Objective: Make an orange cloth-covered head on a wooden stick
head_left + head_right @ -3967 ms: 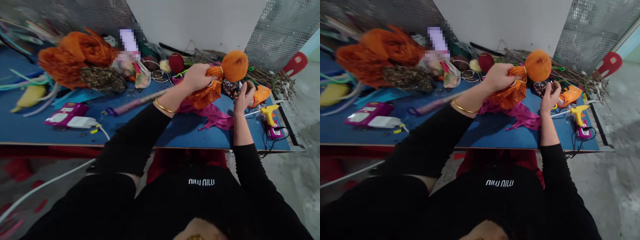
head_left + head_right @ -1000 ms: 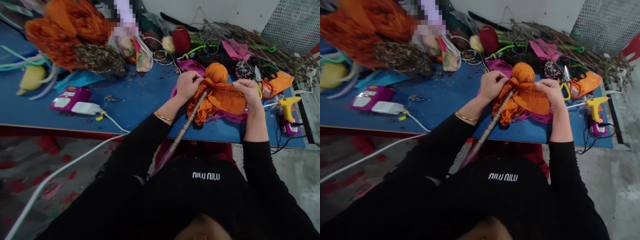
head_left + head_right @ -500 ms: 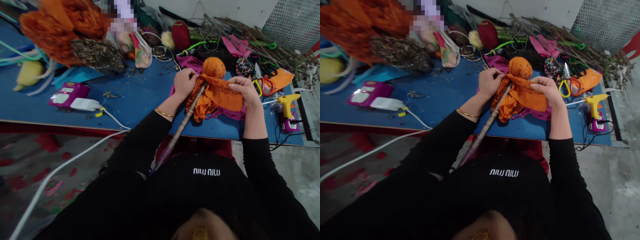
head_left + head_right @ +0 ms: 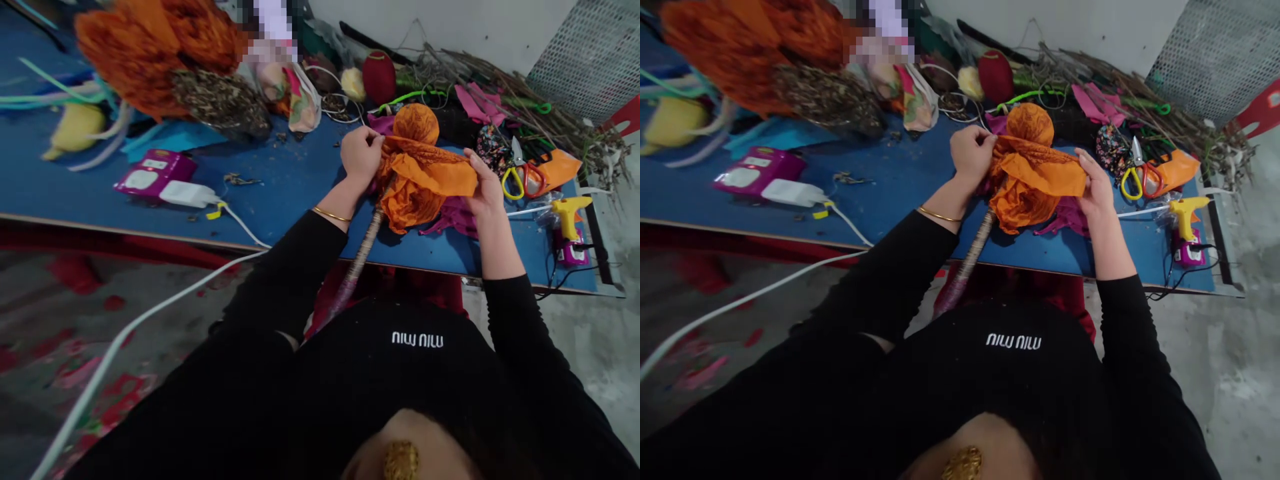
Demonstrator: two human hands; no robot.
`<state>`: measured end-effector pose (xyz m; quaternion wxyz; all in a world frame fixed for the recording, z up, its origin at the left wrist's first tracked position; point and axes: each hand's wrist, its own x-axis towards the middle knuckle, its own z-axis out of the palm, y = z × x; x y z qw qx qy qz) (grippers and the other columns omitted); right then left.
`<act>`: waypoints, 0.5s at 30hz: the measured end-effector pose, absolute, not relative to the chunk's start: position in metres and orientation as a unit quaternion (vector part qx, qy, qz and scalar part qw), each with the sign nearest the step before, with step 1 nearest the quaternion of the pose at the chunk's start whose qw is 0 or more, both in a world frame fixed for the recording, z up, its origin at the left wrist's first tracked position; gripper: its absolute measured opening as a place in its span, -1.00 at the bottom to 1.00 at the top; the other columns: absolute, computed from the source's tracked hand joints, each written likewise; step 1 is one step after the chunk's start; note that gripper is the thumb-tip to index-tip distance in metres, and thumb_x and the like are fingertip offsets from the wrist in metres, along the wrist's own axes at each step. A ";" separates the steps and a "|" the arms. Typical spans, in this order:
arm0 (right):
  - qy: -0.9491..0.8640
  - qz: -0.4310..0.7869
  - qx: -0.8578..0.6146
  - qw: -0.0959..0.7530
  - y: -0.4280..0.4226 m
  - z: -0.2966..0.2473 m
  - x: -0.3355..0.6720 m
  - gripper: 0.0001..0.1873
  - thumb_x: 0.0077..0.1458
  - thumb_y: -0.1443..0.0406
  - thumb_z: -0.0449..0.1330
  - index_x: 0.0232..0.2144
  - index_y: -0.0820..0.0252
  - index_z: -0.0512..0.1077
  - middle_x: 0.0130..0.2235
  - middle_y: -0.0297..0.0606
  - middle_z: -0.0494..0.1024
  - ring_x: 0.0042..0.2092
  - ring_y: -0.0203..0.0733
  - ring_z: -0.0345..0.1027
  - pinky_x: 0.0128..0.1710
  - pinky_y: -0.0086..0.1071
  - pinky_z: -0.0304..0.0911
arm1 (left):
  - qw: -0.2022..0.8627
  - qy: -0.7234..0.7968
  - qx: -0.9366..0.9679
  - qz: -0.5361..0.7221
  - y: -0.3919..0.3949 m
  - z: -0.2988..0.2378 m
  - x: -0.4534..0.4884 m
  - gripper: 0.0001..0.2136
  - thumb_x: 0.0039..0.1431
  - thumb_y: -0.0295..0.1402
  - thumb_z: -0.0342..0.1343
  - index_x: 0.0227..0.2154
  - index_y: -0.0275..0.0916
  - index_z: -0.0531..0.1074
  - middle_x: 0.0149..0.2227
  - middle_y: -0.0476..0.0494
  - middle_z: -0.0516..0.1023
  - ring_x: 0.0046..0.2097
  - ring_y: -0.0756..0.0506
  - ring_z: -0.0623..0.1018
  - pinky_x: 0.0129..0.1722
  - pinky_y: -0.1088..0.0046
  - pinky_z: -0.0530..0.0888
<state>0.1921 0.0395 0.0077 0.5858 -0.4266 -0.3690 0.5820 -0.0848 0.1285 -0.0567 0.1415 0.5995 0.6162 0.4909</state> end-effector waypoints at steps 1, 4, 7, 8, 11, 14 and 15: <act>-0.351 0.595 -0.426 0.584 0.041 0.008 0.192 -0.67 -0.07 0.14 0.40 -0.20 0.04 0.54 -0.14 -0.34 0.68 0.12 -0.09 0.55 0.22 -0.16 0.48 | 0.147 0.614 0.607 0.482 0.128 -0.058 -0.087 -0.72 0.24 -0.05 0.24 -0.42 -0.15 0.50 -0.32 -0.16 0.62 -0.14 -0.25 0.59 0.12 0.10 0.49; -0.322 0.628 -0.399 0.585 0.040 0.013 0.182 -0.77 0.01 0.20 0.36 -0.23 0.07 0.53 -0.13 -0.35 0.69 0.12 -0.13 0.55 0.26 -0.18 0.46 | 0.120 0.577 0.638 0.495 0.114 -0.050 -0.088 -0.64 0.25 0.08 0.20 -0.31 -0.14 0.54 -0.20 -0.22 0.65 -0.03 -0.29 0.59 0.18 0.06 0.47; -0.312 0.638 -0.374 0.597 0.040 0.022 0.171 -0.82 0.08 0.21 0.33 -0.23 0.08 0.52 -0.14 -0.36 0.70 0.12 -0.15 0.55 0.25 -0.17 0.48 | 0.056 0.481 0.685 0.544 0.080 -0.029 -0.072 -0.56 0.35 0.16 0.04 -0.10 -0.10 0.54 -0.02 -0.26 0.62 0.12 -0.28 0.55 0.23 0.07 0.44; -0.313 0.634 -0.375 0.600 0.040 0.025 0.169 -0.84 0.10 0.21 0.32 -0.23 0.08 0.52 -0.15 -0.36 0.70 0.12 -0.15 0.55 0.25 -0.17 0.48 | 0.050 0.446 0.715 0.536 0.067 -0.021 -0.064 -0.53 0.37 0.18 0.00 -0.08 -0.10 0.53 -0.01 -0.26 0.62 0.13 -0.28 0.55 0.22 0.06 0.44; -0.336 0.604 -0.390 0.609 0.041 0.030 0.165 -0.85 0.11 0.21 0.31 -0.23 0.05 0.50 -0.12 -0.36 0.70 0.14 -0.15 0.55 0.25 -0.18 0.48 | 0.050 0.354 0.801 0.481 0.032 -0.002 -0.036 -0.47 0.26 0.26 0.10 -0.07 -0.11 0.52 0.00 -0.22 0.63 0.10 -0.29 0.58 0.21 0.03 0.46; -0.392 0.554 -0.417 0.604 0.038 0.029 0.165 -0.77 0.08 0.13 0.34 -0.21 0.02 0.49 -0.01 -0.33 0.69 0.17 -0.13 0.53 0.24 -0.17 0.48 | 0.071 0.331 0.829 0.446 0.016 0.006 -0.014 -0.52 0.18 0.15 0.28 -0.10 -0.16 0.54 0.01 -0.24 0.63 0.08 -0.30 0.58 0.17 0.06 0.49; -0.416 0.536 -0.428 0.597 0.036 0.028 0.165 -0.73 0.07 0.10 0.35 -0.20 0.02 0.49 0.02 -0.31 0.68 0.18 -0.11 0.52 0.23 -0.15 0.48 | 0.084 0.335 0.828 0.442 0.015 0.007 -0.009 -0.62 0.22 0.04 0.29 -0.13 -0.17 0.54 0.00 -0.23 0.63 0.07 -0.28 0.59 0.15 0.10 0.50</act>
